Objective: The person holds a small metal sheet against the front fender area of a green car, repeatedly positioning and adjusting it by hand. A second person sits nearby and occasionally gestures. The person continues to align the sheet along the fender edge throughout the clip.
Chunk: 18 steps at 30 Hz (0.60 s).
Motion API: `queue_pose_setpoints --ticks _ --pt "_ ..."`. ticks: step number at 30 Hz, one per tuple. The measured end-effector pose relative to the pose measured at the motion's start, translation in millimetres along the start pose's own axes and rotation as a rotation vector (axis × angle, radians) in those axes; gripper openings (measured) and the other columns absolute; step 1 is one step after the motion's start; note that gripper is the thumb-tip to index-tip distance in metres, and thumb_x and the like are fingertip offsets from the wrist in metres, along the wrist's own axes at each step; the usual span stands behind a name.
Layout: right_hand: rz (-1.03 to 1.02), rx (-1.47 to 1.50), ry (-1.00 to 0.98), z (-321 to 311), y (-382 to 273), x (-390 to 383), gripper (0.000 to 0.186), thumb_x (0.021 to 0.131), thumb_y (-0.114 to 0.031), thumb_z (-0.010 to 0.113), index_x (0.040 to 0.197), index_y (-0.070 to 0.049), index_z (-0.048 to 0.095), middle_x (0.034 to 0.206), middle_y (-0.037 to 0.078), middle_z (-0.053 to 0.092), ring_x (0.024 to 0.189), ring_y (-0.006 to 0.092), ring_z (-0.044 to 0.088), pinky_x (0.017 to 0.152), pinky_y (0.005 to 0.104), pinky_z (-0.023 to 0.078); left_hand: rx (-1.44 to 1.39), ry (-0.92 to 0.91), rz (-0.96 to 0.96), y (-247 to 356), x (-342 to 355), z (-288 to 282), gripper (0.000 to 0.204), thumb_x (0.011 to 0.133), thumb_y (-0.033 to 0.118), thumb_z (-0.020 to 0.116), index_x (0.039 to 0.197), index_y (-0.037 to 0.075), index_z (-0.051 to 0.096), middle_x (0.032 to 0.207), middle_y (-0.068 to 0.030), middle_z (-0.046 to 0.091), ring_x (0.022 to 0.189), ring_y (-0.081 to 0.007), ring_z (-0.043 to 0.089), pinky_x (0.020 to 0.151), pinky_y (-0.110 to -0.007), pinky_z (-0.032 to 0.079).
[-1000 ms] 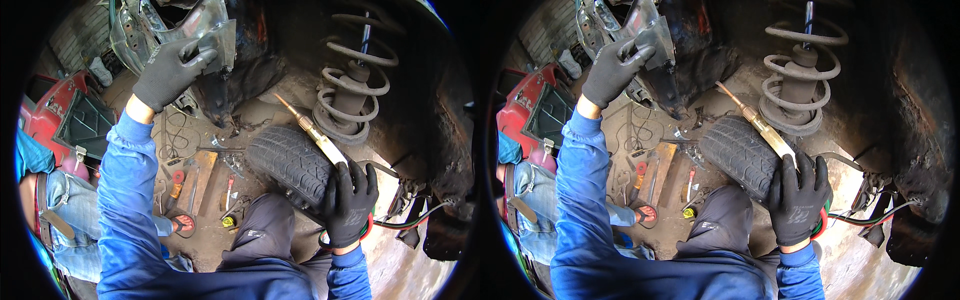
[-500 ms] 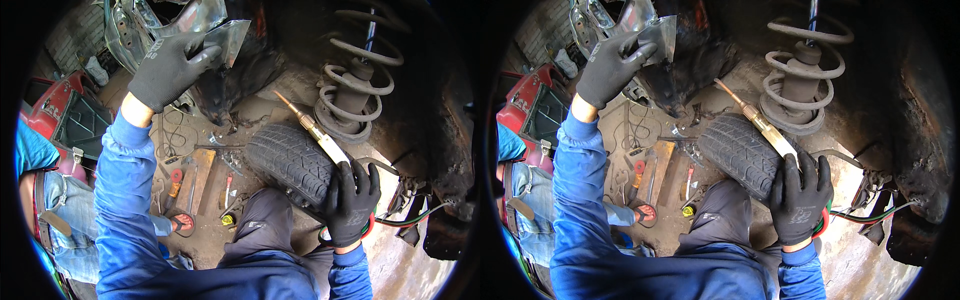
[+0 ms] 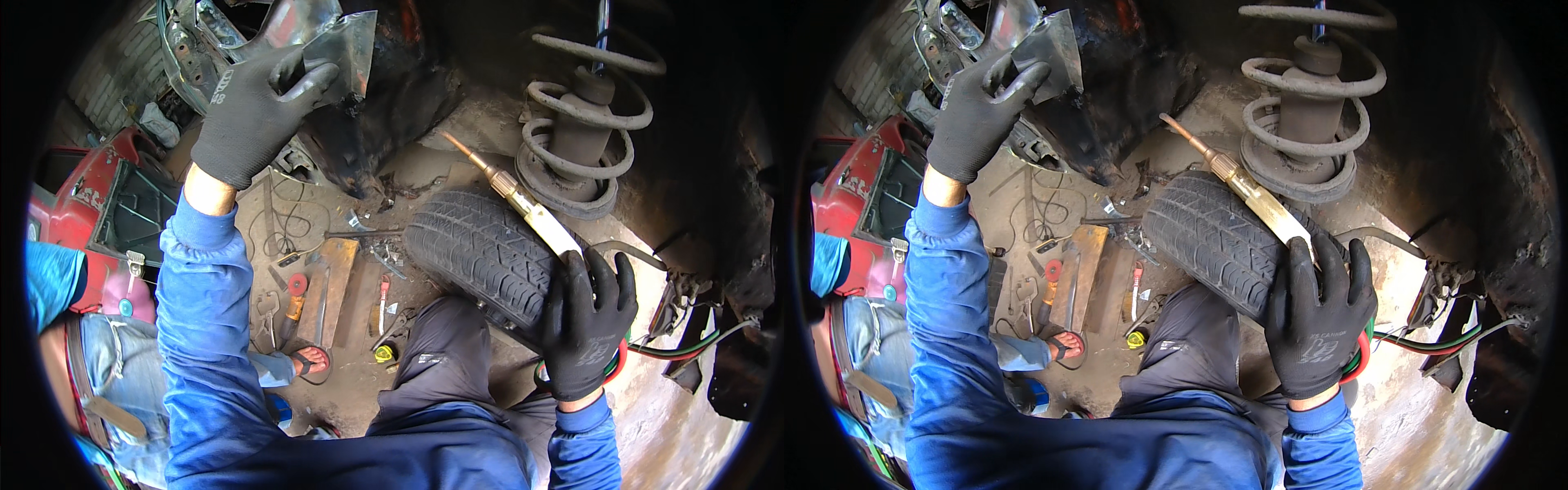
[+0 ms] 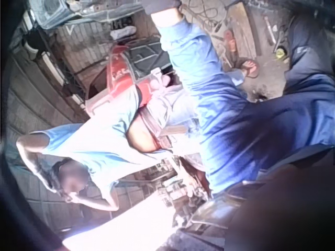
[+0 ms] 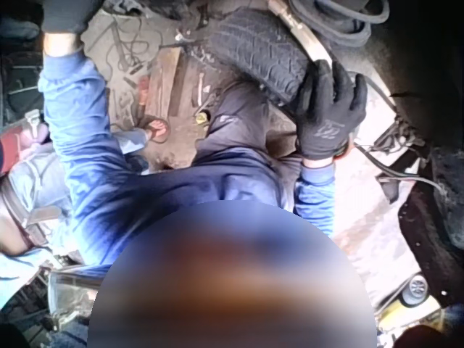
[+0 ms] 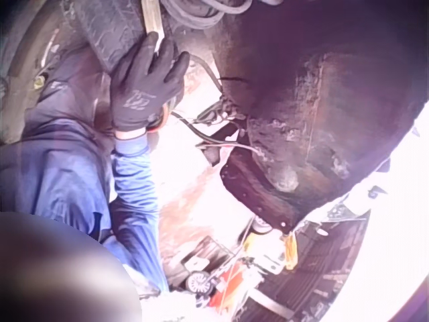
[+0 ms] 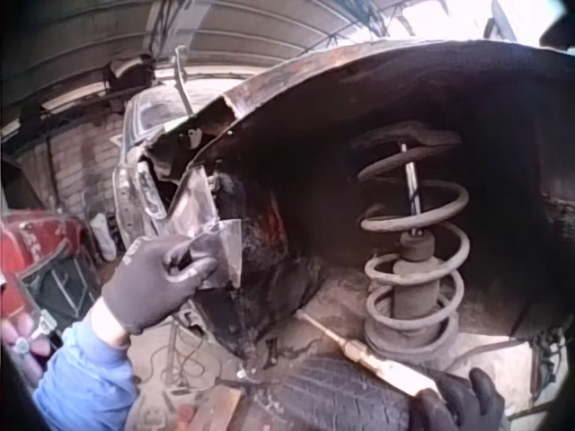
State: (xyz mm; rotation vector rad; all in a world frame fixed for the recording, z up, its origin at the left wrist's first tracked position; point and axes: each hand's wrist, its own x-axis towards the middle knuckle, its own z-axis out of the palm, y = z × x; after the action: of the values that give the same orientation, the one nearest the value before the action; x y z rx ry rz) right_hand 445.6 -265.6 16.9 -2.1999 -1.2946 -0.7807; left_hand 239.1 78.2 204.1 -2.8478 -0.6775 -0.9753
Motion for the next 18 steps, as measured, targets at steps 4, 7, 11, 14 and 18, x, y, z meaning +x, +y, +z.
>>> queue_pose_setpoints --ticks 4,7,11,14,18 --pt "0.007 0.006 -0.005 0.5 1.2 -1.2 0.045 0.096 -0.015 0.08 0.141 -0.015 0.076 0.147 0.011 0.07 0.148 0.0471 0.054 0.113 0.0571 0.045 0.017 0.024 0.002 -0.1 -0.9 0.7 0.037 0.109 0.037 0.077 0.121 0.002 0.081 0.093 -0.0177 0.077 0.078 -0.0242 0.07 0.078 -0.04 0.057" --pt "0.009 0.018 0.005 1.2 1.8 -1.1 0.045 0.096 -0.015 0.08 0.141 -0.015 0.076 0.147 0.011 0.07 0.147 0.0472 0.054 0.114 0.0572 0.045 0.027 0.038 0.014 -0.4 -1.2 0.7 0.039 0.108 0.038 0.077 0.124 0.003 0.081 0.095 -0.0166 0.078 0.081 -0.0241 0.072 0.08 -0.04 0.057" --pt "0.015 0.028 0.0 1.4 1.8 -0.9 0.045 0.096 -0.015 0.081 0.14 -0.016 0.076 0.146 0.011 0.07 0.147 0.0462 0.055 0.113 0.0568 0.045 0.041 0.024 0.001 -1.5 -0.2 -0.1 0.04 0.107 0.039 0.078 0.126 0.003 0.081 0.095 -0.0154 0.077 0.085 -0.0223 0.073 0.083 -0.04 0.058" --pt "0.019 0.016 -0.003 0.8 1.8 -1.0 0.045 0.095 -0.015 0.081 0.14 -0.016 0.077 0.146 0.01 0.07 0.147 0.0455 0.055 0.112 0.0564 0.045 0.034 0.032 0.025 -2.2 -0.9 -0.3 0.041 0.107 0.038 0.078 0.128 0.003 0.081 0.096 -0.0149 0.078 0.085 -0.0209 0.073 0.084 -0.039 0.059" --pt "0.024 0.021 -0.006 0.7 2.5 -0.7 0.045 0.095 -0.016 0.081 0.14 -0.016 0.077 0.146 0.01 0.071 0.146 0.0455 0.056 0.112 0.0565 0.045 0.012 0.039 -0.051 -1.9 -7.0 1.6 0.042 0.107 0.037 0.078 0.13 0.002 0.08 0.1 -0.0147 0.08 0.087 -0.0174 0.073 0.085 -0.037 0.059"
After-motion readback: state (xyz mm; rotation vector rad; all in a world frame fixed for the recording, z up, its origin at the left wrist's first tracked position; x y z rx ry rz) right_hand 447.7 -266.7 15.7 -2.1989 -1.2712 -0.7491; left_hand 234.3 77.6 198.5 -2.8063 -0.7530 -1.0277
